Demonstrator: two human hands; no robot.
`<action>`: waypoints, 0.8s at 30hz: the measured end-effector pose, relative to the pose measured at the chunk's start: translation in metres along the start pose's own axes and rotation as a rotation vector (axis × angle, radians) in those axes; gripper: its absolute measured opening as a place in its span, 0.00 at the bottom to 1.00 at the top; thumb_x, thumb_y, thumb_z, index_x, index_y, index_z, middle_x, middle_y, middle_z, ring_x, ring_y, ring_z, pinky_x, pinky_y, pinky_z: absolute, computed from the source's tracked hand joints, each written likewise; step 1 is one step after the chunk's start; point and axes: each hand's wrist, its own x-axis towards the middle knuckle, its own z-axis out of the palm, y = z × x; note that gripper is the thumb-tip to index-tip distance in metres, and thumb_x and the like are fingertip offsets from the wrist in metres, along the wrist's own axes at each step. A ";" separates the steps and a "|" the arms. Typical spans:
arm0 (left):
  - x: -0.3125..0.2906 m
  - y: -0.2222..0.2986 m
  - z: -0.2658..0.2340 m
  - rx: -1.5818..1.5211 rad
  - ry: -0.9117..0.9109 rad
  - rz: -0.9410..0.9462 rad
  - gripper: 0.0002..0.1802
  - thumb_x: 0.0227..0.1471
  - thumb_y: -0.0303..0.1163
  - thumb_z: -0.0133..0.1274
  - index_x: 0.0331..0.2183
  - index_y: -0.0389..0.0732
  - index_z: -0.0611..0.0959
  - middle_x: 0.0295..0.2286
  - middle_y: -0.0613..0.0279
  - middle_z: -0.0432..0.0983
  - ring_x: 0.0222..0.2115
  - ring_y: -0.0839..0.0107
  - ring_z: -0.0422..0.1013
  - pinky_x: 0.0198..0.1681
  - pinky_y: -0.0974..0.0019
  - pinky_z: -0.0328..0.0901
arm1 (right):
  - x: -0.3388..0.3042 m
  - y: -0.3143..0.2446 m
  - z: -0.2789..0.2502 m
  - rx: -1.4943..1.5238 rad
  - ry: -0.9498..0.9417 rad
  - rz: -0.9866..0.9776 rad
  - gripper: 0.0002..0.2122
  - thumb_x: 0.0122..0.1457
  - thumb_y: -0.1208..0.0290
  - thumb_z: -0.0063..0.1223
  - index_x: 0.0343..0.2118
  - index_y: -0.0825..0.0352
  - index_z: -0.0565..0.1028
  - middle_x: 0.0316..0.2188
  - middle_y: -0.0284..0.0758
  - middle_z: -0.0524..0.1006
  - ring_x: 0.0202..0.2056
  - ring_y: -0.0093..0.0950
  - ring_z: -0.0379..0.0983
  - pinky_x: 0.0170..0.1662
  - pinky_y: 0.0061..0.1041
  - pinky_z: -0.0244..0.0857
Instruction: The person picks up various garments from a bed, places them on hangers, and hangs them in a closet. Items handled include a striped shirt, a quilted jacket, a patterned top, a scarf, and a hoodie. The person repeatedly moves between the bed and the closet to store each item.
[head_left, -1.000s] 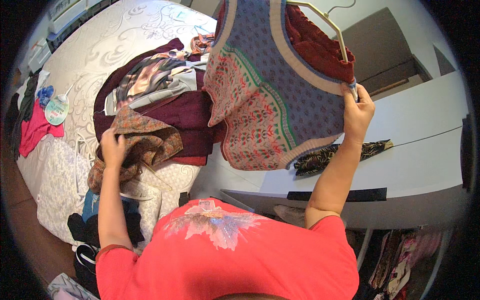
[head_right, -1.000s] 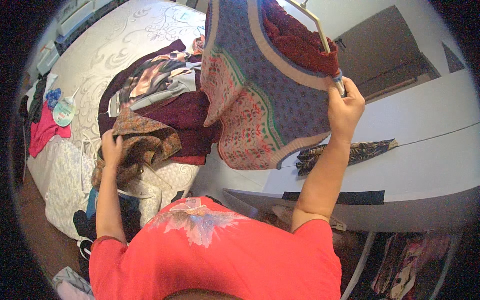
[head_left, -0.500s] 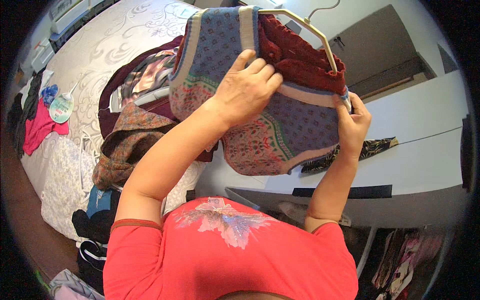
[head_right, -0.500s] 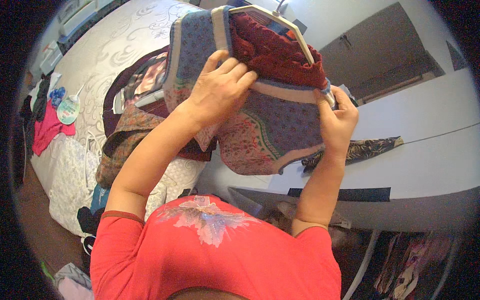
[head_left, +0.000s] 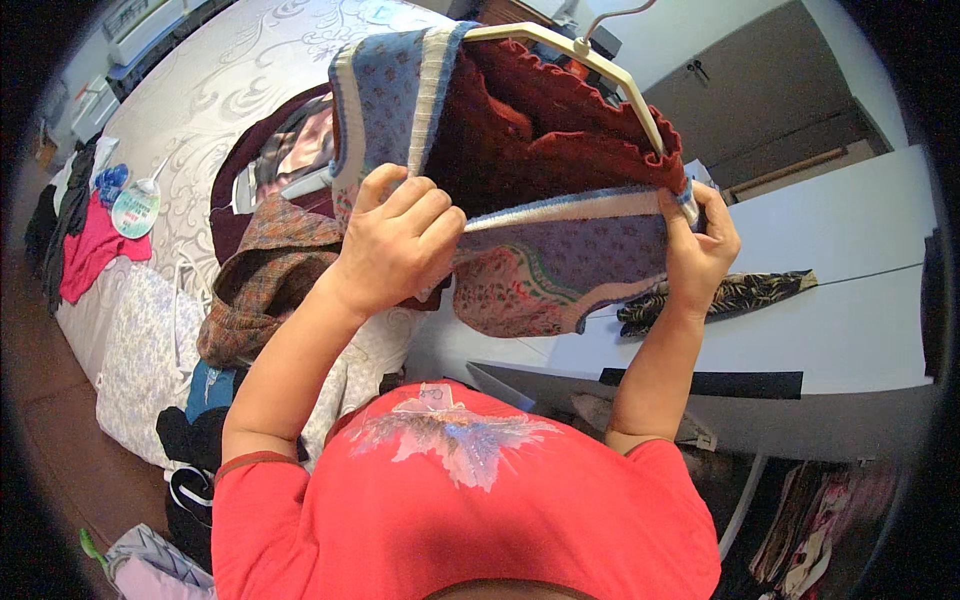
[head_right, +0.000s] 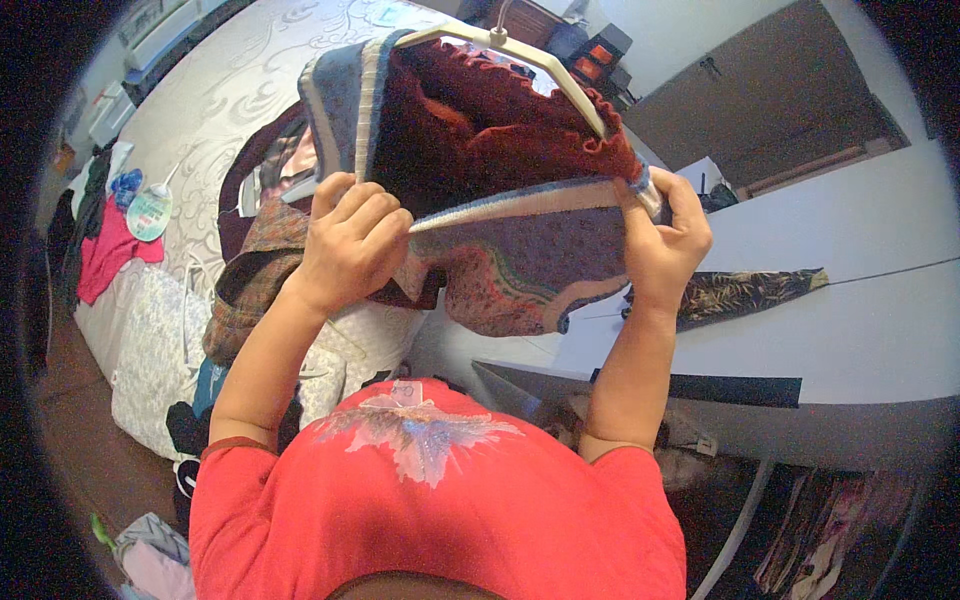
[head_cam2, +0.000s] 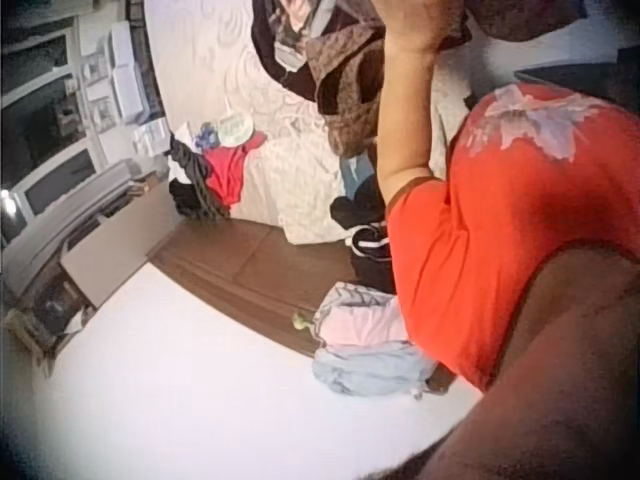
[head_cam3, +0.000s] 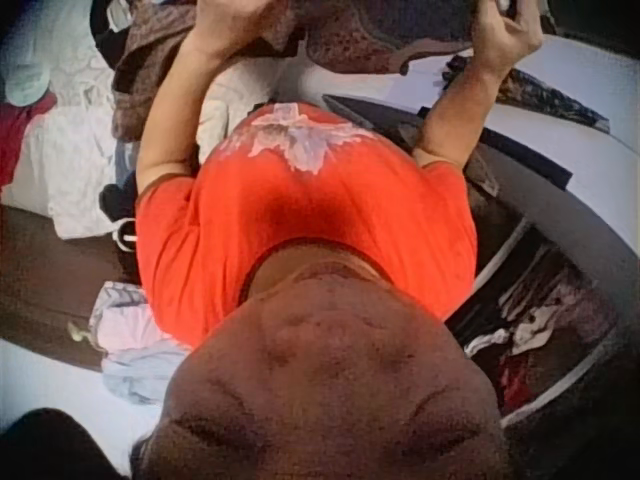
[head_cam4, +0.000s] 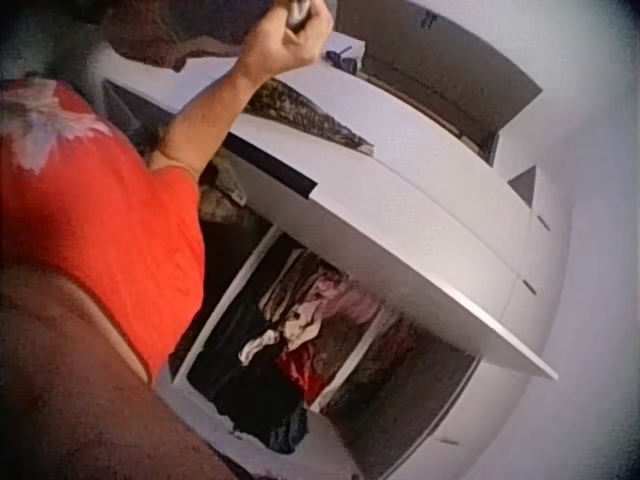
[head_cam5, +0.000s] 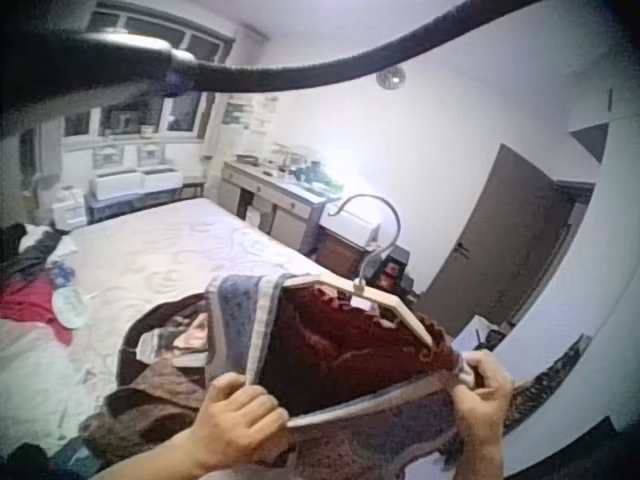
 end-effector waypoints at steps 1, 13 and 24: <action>-0.002 0.001 -0.001 0.005 -0.005 -0.004 0.08 0.36 0.27 0.54 0.26 0.43 0.74 0.25 0.66 0.69 0.32 0.68 0.68 0.44 0.59 0.57 | -0.001 0.000 0.001 -0.011 0.009 -0.020 0.07 0.45 0.79 0.60 0.28 0.70 0.74 0.23 0.27 0.71 0.27 0.16 0.63 0.32 0.15 0.58; -0.015 0.019 0.007 -0.088 -0.068 0.029 0.11 0.33 0.29 0.56 0.27 0.43 0.75 0.29 0.64 0.71 0.35 0.67 0.68 0.40 0.60 0.58 | -0.011 0.021 0.013 -0.055 0.086 -0.212 0.10 0.40 0.84 0.58 0.28 0.69 0.73 0.23 0.32 0.72 0.26 0.24 0.67 0.32 0.19 0.61; 0.012 -0.041 -0.011 0.074 0.063 -0.131 0.14 0.36 0.29 0.59 0.31 0.41 0.76 0.30 0.57 0.69 0.35 0.57 0.66 0.42 0.57 0.59 | -0.029 0.039 0.017 0.017 -0.026 -0.045 0.10 0.41 0.83 0.59 0.29 0.70 0.73 0.24 0.31 0.72 0.27 0.21 0.66 0.34 0.18 0.60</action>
